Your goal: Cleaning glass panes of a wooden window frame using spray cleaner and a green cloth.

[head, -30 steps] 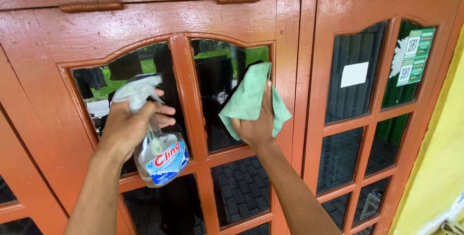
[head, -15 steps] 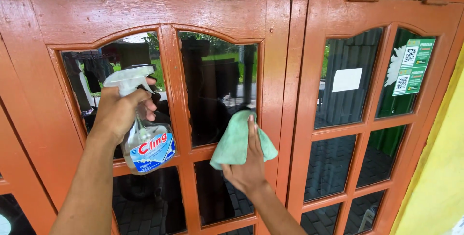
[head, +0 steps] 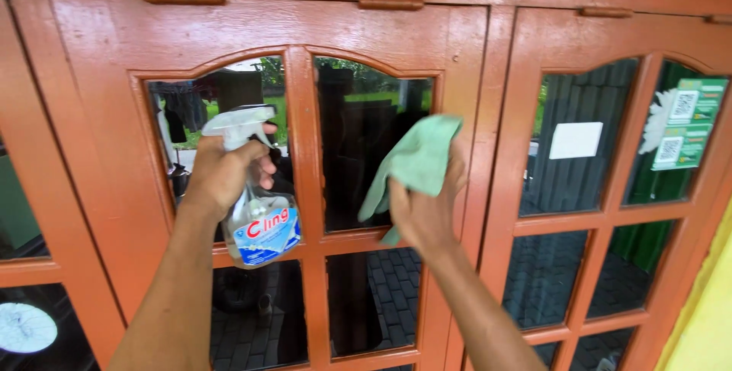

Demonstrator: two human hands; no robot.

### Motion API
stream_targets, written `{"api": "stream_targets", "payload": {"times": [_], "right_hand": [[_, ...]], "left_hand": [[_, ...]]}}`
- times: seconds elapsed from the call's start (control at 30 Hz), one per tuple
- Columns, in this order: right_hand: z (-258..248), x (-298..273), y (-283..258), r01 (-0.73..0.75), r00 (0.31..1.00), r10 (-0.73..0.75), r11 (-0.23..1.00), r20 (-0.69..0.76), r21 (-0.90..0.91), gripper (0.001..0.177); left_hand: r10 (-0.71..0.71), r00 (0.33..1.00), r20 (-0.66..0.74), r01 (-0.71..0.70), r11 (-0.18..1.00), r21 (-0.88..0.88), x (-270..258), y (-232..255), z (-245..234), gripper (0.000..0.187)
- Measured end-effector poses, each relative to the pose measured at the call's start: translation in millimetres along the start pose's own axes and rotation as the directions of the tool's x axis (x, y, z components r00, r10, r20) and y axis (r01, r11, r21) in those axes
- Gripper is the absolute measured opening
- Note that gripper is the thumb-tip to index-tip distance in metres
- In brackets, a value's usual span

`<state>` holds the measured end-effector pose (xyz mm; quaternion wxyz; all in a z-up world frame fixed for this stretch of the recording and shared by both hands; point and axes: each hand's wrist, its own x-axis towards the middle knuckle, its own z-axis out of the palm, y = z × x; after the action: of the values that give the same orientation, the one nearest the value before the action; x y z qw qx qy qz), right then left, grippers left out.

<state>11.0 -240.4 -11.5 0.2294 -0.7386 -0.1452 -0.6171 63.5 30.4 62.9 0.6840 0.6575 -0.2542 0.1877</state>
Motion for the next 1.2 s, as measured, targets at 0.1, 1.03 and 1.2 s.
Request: {"api": "stream_targets", "payload": {"times": [0.1,1.03,1.2], "right_hand": [[10.7,39.3,1.3,0.137,0.983,-0.150,0.983,-0.105,-0.121,0.039],[95.2,72.8,-99.3,0.069,0.990,-0.060,0.996,-0.125,0.064,0.039],[44.2,85.8,-90.5,-0.262,0.951,0.309,0.844,-0.024,0.468,0.041]], "left_hand": [[-0.012,1.000,0.005,0.012,0.999,0.035,0.7,-3.9,-1.8,0.035],[0.001,1.000,0.027,-0.002,1.000,0.030,4.3,-14.4,-9.1,0.027],[-0.015,0.999,0.050,0.018,0.999,-0.049,-2.2,-5.6,-9.5,0.035]]}}
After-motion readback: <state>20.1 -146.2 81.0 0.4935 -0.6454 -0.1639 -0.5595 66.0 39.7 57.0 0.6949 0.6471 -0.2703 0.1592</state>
